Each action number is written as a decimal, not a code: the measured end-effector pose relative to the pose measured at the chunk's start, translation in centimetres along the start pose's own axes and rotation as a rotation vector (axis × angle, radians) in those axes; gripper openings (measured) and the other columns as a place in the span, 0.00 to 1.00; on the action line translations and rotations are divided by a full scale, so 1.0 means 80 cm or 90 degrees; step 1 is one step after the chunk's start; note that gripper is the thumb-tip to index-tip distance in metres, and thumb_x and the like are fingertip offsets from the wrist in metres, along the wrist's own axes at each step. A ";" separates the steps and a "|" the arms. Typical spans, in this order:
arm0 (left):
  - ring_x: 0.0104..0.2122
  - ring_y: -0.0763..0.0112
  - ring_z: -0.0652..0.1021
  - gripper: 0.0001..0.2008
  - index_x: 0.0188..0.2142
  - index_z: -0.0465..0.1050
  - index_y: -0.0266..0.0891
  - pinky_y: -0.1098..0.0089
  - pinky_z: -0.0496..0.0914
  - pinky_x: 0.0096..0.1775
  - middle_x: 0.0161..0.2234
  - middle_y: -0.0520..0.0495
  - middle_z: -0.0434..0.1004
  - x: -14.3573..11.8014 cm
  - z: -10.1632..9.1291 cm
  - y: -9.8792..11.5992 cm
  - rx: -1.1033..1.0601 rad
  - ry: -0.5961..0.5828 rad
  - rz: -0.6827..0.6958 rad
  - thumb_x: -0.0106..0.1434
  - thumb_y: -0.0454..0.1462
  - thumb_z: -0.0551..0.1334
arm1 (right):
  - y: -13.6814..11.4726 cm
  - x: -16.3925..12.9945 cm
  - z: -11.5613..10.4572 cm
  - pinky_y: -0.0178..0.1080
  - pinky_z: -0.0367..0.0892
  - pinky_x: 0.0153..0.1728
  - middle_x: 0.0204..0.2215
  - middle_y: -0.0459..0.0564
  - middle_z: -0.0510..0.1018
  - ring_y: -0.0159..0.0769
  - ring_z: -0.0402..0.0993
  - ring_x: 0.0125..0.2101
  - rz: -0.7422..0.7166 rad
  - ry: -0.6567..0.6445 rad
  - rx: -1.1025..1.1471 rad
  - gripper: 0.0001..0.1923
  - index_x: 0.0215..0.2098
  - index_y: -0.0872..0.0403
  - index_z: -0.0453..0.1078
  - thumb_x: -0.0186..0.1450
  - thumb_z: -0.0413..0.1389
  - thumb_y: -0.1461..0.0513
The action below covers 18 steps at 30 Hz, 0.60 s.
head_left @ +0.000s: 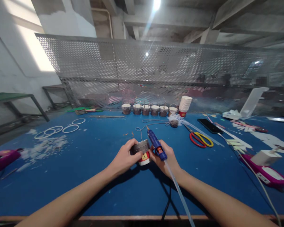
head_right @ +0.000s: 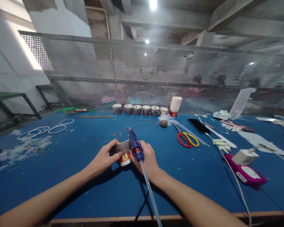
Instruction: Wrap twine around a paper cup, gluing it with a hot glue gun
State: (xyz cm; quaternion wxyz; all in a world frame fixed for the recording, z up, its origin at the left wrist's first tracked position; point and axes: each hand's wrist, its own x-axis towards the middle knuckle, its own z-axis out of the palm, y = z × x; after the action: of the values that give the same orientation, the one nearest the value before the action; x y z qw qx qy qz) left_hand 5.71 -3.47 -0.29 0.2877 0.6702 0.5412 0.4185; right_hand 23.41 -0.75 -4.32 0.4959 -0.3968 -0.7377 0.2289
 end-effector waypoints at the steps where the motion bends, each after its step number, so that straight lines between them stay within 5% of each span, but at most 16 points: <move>1: 0.29 0.68 0.67 0.05 0.25 0.62 0.41 0.67 0.62 0.33 0.24 0.53 0.65 0.000 0.000 -0.001 -0.005 0.000 -0.001 0.50 0.38 0.58 | 0.001 0.000 0.001 0.35 0.65 0.28 0.24 0.44 0.72 0.34 0.67 0.24 0.001 0.004 0.000 0.05 0.30 0.50 0.63 0.60 0.56 0.59; 18: 0.24 0.72 0.58 0.17 0.21 0.55 0.41 0.70 0.57 0.27 0.22 0.55 0.55 0.013 -0.006 -0.020 -0.215 0.006 -0.032 0.60 0.48 0.54 | -0.002 0.005 -0.003 0.36 0.65 0.29 0.25 0.45 0.71 0.34 0.67 0.24 -0.007 0.011 0.015 0.07 0.29 0.51 0.63 0.59 0.56 0.58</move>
State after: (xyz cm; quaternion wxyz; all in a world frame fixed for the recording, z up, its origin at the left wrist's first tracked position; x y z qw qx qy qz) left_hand 4.54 -2.09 -1.14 0.4038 0.5970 0.4809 0.4992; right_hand 23.50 -0.51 -3.85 0.5079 -0.3888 -0.7331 0.2311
